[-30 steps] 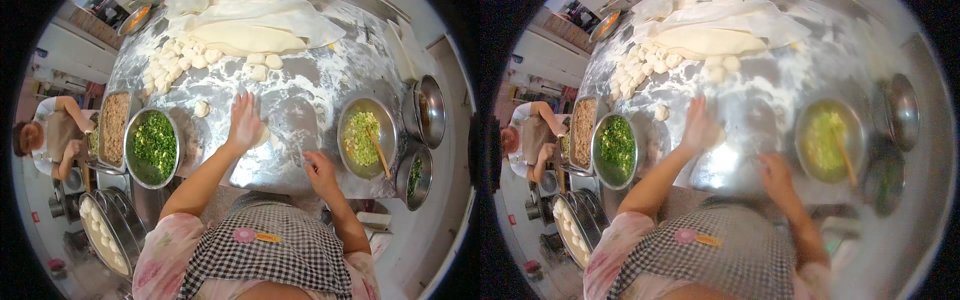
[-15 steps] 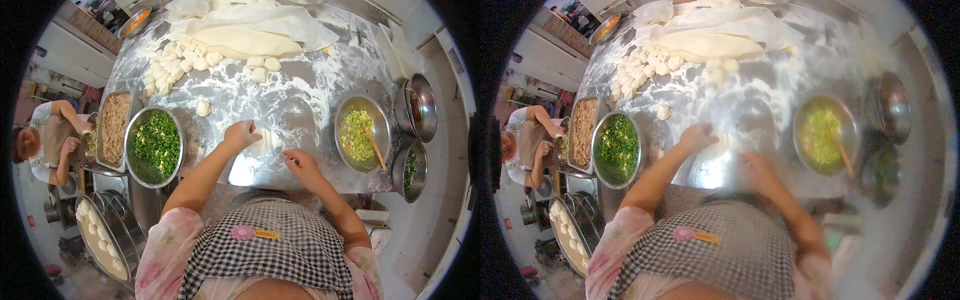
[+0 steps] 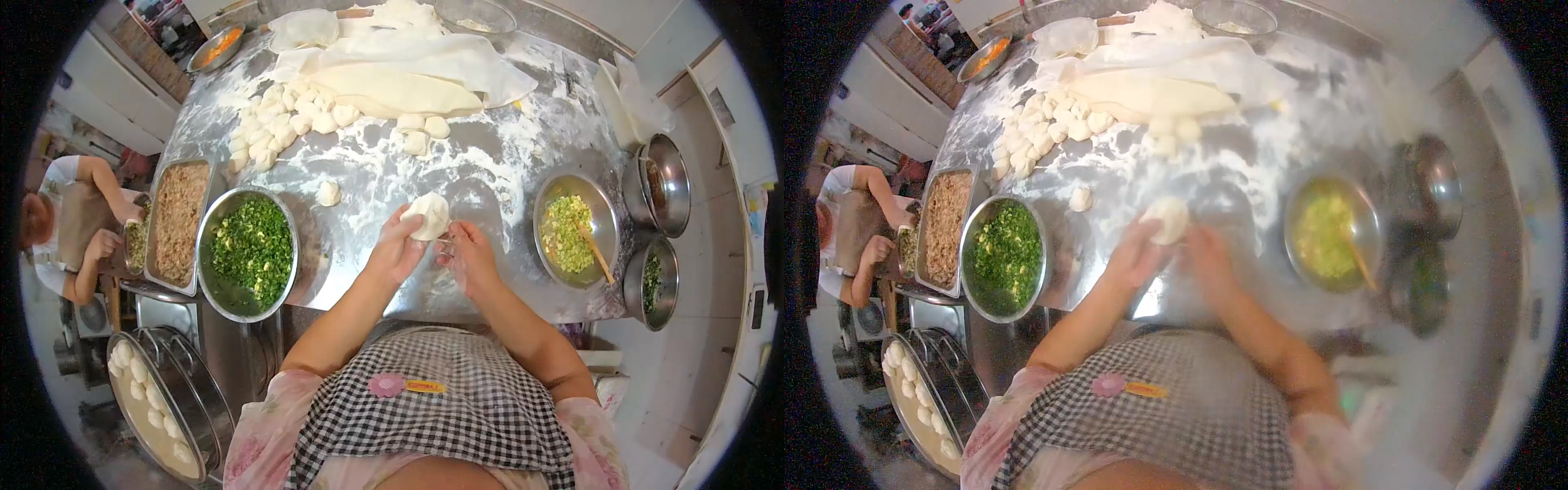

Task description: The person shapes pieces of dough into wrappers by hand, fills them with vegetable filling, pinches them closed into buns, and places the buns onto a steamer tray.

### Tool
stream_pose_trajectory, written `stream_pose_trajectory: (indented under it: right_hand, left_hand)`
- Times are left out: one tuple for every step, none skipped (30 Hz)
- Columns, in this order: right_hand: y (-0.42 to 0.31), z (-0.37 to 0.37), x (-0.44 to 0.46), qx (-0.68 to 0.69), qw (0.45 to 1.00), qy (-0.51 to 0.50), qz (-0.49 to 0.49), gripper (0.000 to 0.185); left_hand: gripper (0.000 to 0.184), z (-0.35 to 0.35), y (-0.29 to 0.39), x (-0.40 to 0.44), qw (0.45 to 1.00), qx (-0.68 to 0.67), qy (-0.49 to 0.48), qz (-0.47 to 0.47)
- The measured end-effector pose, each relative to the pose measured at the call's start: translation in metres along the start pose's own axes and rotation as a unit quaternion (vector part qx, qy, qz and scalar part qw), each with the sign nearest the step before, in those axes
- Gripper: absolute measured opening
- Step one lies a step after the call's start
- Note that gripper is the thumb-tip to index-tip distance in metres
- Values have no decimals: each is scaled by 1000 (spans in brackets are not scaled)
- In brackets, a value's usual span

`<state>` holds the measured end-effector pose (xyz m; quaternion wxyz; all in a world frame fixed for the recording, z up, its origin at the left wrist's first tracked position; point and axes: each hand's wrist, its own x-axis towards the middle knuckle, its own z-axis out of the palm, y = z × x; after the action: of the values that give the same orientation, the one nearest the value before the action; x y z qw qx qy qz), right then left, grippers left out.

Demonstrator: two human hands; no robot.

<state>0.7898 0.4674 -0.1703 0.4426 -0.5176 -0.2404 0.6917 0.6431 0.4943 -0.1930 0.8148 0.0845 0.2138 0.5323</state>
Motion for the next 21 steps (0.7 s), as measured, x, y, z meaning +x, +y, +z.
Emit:
stream_pose_trajectory:
  right_hand:
    - [-4, 3, 3, 1, 1000, 9, -9, 17]
    - [-1, -2, 9, 2, 1000, 18, -15, 17]
    - [7, -11, 19, 1, 1000, 17, -26, 17]
    - [15, -20, 28, 2, 999, 19, -44, 19]
    - [20, -28, 37, 4, 998, 16, -61, 20]
    - [6, -27, 34, -50, 997, 9, -63, 20]
    - [-12, -23, 23, -103, 993, 8, -63, 20]
    - [-20, -24, 19, -136, 988, 6, -72, 16]
    - [-27, -24, 15, -169, 982, 10, -79, 13]
    - [-34, -24, 11, -204, 975, -33, -82, 10]
    - [-40, -24, 7, -237, 965, -70, -84, 7]
    - [-43, -24, 2, -268, 954, -104, -87, 7]
    - [-43, -22, -5, -316, 932, -128, -122, 6]
    - [-42, -18, -10, -361, 907, -151, -158, 6]
    - [-42, -15, -12, -404, 878, -172, -192, 5]
    - [-41, -15, -8, -484, 812, -173, -277, 4]
    - [-37, -18, -2, -557, 736, -165, -349, 4]
    - [-28, -30, 6, -622, 653, -148, -405, 5]
    - [-17, -49, 24, -634, 672, -97, -369, 12]
    - [-10, -68, 42, -645, 690, -44, -327, 19]
    - [-9, -71, 39, -681, 569, 30, -459, 25]
  left_hand:
    - [51, 1, -2, -3, 1000, -2, 10, -5]
    - [53, 8, -4, -9, 1000, -2, 18, -3]
    - [54, 14, -2, -13, 1000, 1, 23, 10]
    - [55, 9, -3, -12, 1000, 1, -2, 0]
    - [55, 0, -4, -9, 1000, 4, -26, -6]
    - [54, -3, -3, -10, 998, 24, -40, -29]
    - [53, -5, 1, -10, 996, 43, -49, -58]
    - [50, -5, 7, -10, 986, 112, -93, -82]
    - [48, -4, 13, -11, 969, 177, -132, -112]
    - [46, 8, 23, -16, 937, 297, -144, -116]
    - [44, 30, 35, -23, 890, 411, -153, -124]
    - [43, 38, 38, -27, 844, 497, -156, -123]
    - [41, 46, 41, -30, 790, 579, -161, -123]
    - [39, 47, 39, -31, 745, 638, -161, -112]
    - [38, 47, 36, -30, 695, 693, -160, -101]
    - [35, 36, 32, -25, 710, 680, -158, -93]
    - [33, 13, 21, -14, 726, 662, -161, -94]
    - [31, -8, 2, -4, 739, 643, -171, -106]
    - [29, -17, -3, -2, 811, 547, -148, -146]
    - [28, -26, -6, 5, 866, 445, -118, -194]
    - [30, -18, -11, 5, 891, 438, -92, -78]
